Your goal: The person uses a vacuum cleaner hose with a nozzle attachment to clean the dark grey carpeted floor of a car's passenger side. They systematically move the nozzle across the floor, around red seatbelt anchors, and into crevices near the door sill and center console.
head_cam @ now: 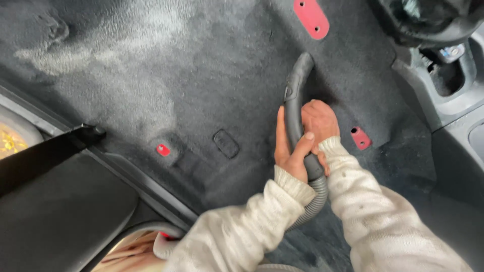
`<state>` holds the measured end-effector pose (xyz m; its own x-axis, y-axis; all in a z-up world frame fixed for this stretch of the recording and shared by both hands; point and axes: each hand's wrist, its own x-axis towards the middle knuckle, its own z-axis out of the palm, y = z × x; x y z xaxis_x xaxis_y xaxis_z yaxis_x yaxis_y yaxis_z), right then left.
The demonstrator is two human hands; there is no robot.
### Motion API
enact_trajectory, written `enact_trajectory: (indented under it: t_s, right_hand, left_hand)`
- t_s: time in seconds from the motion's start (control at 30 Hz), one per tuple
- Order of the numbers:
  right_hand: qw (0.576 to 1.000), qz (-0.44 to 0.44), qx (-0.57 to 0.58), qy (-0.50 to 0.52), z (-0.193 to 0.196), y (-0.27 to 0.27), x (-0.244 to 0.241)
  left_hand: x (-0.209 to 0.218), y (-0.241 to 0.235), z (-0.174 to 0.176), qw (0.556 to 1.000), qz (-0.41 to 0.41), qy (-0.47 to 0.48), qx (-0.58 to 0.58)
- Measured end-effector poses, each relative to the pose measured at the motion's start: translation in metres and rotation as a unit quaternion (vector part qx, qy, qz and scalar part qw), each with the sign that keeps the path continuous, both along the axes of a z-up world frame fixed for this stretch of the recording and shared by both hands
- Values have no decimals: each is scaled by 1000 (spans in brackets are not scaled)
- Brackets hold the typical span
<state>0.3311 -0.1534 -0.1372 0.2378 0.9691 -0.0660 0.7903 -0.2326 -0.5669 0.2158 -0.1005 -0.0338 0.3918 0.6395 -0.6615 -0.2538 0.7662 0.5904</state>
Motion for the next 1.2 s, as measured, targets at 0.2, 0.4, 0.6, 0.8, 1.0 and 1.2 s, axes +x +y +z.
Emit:
enact_trajectory:
  t_s: [0.2, 0.4, 0.6, 0.8, 1.0, 1.2]
  right_hand:
    - [999, 6, -38, -20, -4, -4, -5]
    - [982, 130, 9, 138, -85, -47, 19]
    - [974, 40, -21, 221, -13, -17, 1]
    - [990, 114, 14, 82, -25, -15, -3]
    - [988, 119, -93, 26, -5, -2, -10]
    - [994, 98, 34, 41, 22, 12, -5]
  left_hand:
    - [0, 18, -42, 998, 31, 15, 51]
    - [11, -17, 31, 982, 9, 7, -187]
    - [10, -55, -13, 982, -13, 127, 137]
    - [-3, 11, 53, 986, -148, 63, 31]
    - [-17, 53, 42, 709, -475, 276, 442]
    - [2, 101, 66, 524, -625, 350, 460]
